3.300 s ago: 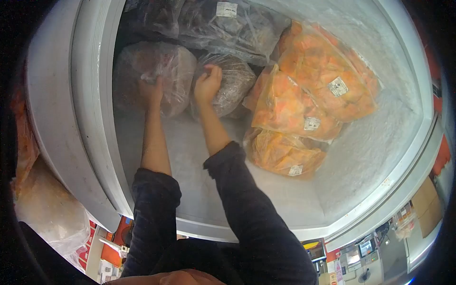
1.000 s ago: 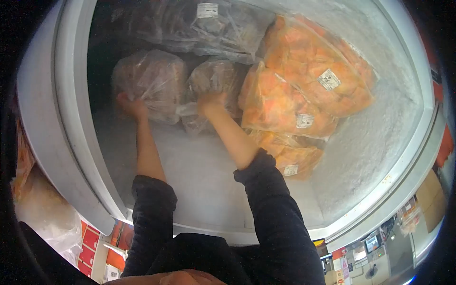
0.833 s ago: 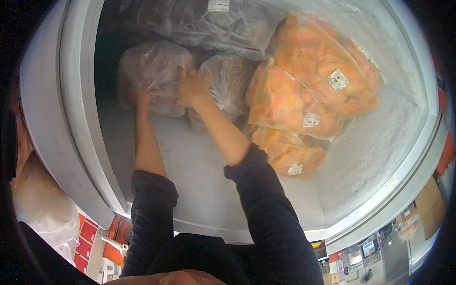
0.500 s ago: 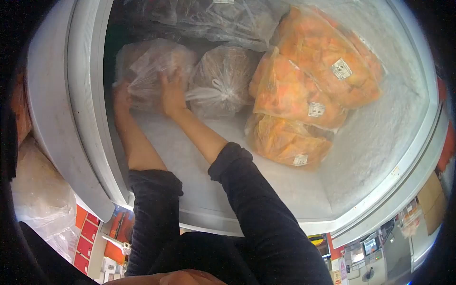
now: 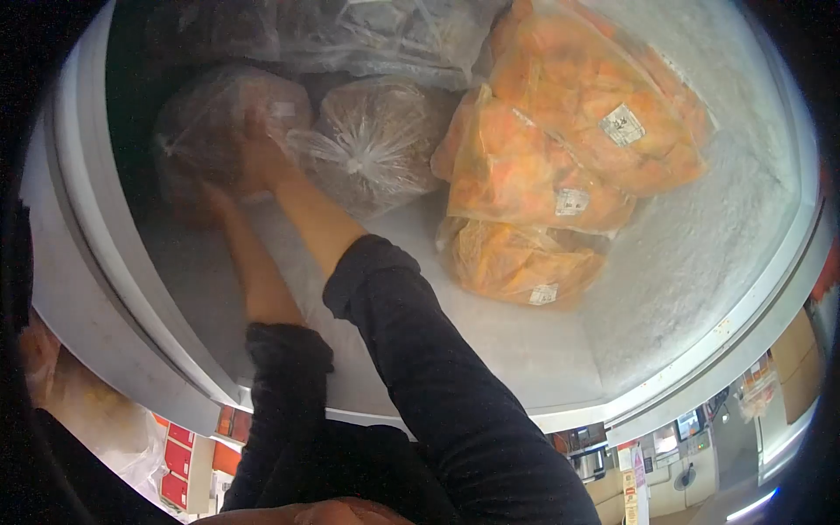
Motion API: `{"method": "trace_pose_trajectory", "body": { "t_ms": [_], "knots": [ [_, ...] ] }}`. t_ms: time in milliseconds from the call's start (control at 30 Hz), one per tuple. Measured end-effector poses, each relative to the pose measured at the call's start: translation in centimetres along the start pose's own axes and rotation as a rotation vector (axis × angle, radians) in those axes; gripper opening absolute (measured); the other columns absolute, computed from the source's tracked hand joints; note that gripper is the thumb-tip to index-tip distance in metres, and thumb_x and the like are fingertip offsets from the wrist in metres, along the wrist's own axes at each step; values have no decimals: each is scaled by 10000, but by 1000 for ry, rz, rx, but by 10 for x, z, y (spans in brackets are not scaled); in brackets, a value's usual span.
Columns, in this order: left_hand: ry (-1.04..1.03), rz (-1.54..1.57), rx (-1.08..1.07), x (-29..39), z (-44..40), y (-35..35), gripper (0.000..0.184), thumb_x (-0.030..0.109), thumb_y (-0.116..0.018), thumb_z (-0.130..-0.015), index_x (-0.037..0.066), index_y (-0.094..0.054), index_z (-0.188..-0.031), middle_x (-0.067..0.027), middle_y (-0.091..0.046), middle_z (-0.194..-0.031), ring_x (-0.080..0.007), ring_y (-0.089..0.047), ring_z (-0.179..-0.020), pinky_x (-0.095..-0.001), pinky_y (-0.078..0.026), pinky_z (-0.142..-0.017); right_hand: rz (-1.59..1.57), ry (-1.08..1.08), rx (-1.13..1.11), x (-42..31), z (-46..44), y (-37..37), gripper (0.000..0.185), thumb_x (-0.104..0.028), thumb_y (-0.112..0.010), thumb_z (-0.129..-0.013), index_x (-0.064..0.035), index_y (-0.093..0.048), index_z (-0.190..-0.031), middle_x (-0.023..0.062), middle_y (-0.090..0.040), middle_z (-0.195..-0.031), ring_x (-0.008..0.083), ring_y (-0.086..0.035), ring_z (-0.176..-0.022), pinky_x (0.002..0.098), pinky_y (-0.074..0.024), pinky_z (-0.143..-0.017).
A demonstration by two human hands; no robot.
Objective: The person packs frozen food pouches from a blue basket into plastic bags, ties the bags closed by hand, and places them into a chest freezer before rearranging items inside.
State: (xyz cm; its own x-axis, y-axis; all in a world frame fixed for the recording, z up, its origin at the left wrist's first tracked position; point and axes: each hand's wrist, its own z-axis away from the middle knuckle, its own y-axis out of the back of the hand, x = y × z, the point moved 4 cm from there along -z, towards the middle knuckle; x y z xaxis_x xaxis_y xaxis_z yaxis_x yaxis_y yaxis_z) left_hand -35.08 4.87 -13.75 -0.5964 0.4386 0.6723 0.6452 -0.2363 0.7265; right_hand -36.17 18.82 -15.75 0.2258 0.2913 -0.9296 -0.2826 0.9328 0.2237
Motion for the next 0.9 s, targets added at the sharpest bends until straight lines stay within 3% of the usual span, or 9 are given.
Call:
{"method": "trace_pose_trajectory", "body": {
  "t_ms": [67,200,300,367,400,600,667,767,900],
  "knots": [
    [293,-62,-168,-32,16,-11,554,305,-590,-798,-110,-445,-1134,-261,-486,-1141,-315,-514,-1042,-453,-404,-901,-54,-30,-13,8,4,6,848,-202,-700,-622,-116,-276,-1351,331,-76,-1388,415,-281,-1252,396,-333,-1003],
    [406,-164,-338,-57,19,-28,559,301,-586,-798,-104,-424,-1147,-256,-470,-1154,-314,-497,-1058,-448,-395,-908,-22,-62,-125,31,11,7,835,-210,-693,-646,-112,-263,-1355,282,-99,-1410,381,-284,-1263,386,-319,-1018],
    [397,-199,-381,-56,14,-39,564,298,-583,-798,-100,-409,-1157,-252,-458,-1164,-314,-484,-1070,-445,-389,-914,-302,33,64,45,15,0,851,-197,-690,-650,-103,-236,-1364,243,-116,-1425,381,-271,-1272,373,-312,-1022],
    [382,-203,-397,-55,9,-43,567,296,-581,-798,-96,-398,-1164,-249,-450,-1170,-313,-476,-1078,-443,-385,-918,-280,-154,384,66,20,-6,885,-173,-677,-657,-100,-182,-1386,238,-124,-1426,385,-246,-1284,364,-297,-1029],
    [372,-209,-398,-57,6,-43,569,295,-580,-798,-95,-393,-1167,-248,-446,-1173,-313,-471,-1082,-442,-383,-919,-291,-150,380,72,23,-19,885,-173,-677,-657,-100,-182,-1386,238,-124,-1426,385,-246,-1284,364,-297,-1029],
    [251,-221,-370,-45,-6,-39,581,289,-574,-797,-86,-361,-1187,-241,-422,-1193,-313,-446,-1106,-436,-371,-931,-276,-265,13,48,53,-55,946,-153,-666,-671,-122,-80,-1412,238,-94,-1432,397,-312,-1244,376,-305,-1016],
    [209,-214,-356,-38,-3,-37,585,287,-572,-797,-82,-351,-1193,-238,-414,-1199,-312,-437,-1114,-433,-367,-934,-83,-136,-328,43,65,-65,855,-189,-659,-684,-124,-190,-1395,219,-227,-1403,366,-382,-1203,388,-337,-990],
    [138,-226,-324,-33,4,-34,592,284,-569,-797,-78,-335,-1203,-235,-402,-1209,-312,-424,-1126,-430,-361,-940,-124,-228,-538,46,90,-77,709,-233,-633,-707,-117,-332,-1339,190,-409,-1305,331,-428,-1169,398,-365,-961],
    [79,-237,-282,-17,21,-33,602,280,-565,-797,-72,-314,-1216,-230,-386,-1221,-312,-407,-1142,-426,-353,-947,-65,-330,-435,67,119,-59,610,-271,-618,-723,-115,-423,-1279,171,-521,-1192,325,-463,-1130,400,-378,-942]
  ]
}}
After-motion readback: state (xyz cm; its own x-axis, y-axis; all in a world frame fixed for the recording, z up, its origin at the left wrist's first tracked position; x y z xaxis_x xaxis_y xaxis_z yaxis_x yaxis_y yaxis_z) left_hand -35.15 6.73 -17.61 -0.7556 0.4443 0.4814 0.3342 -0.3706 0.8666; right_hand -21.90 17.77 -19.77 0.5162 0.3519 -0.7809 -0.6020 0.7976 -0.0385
